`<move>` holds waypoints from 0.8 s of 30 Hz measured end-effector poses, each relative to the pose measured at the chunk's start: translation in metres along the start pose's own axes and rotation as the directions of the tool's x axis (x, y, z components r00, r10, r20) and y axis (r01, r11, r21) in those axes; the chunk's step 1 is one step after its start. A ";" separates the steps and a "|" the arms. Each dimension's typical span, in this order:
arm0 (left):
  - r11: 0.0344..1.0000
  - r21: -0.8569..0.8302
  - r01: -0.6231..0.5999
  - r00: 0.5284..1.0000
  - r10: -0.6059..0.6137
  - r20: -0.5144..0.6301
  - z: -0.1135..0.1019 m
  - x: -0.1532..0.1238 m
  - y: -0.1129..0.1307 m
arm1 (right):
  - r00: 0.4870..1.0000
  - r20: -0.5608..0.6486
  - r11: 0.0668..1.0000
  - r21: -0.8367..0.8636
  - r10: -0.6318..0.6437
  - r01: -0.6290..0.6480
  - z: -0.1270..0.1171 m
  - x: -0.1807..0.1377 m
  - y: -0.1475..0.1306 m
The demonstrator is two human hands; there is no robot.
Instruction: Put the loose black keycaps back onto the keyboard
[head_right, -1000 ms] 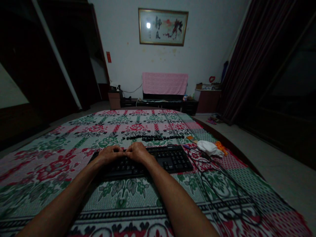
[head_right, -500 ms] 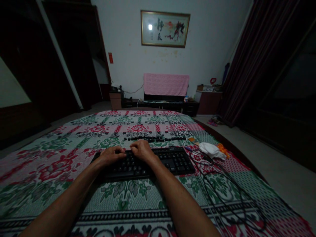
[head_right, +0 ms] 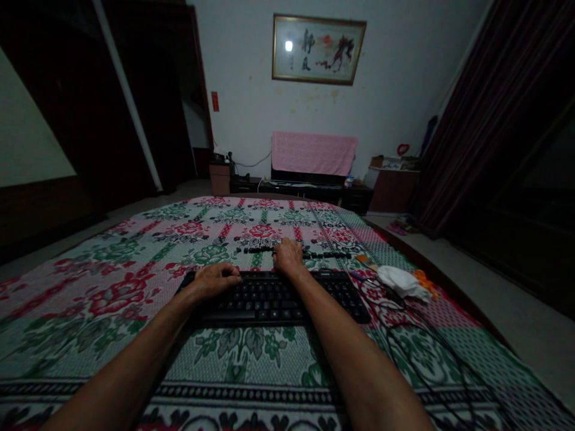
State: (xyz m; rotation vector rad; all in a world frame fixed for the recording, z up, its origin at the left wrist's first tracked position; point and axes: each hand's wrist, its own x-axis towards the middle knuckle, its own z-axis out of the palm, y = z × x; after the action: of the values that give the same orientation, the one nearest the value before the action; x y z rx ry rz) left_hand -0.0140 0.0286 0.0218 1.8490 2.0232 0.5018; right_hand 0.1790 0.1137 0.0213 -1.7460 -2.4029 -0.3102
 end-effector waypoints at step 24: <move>1.000 0.004 -0.016 1.000 0.016 -0.010 -0.003 -0.006 0.004 | 0.983 -0.094 0.865 0.467 -0.156 0.182 -0.024 -0.026 -0.023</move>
State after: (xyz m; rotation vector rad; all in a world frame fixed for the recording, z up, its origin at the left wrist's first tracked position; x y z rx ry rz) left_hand -0.0118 0.0233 0.0261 1.8708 2.0190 0.5130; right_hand 0.1649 0.0771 0.0360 -1.2957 -2.3361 0.2028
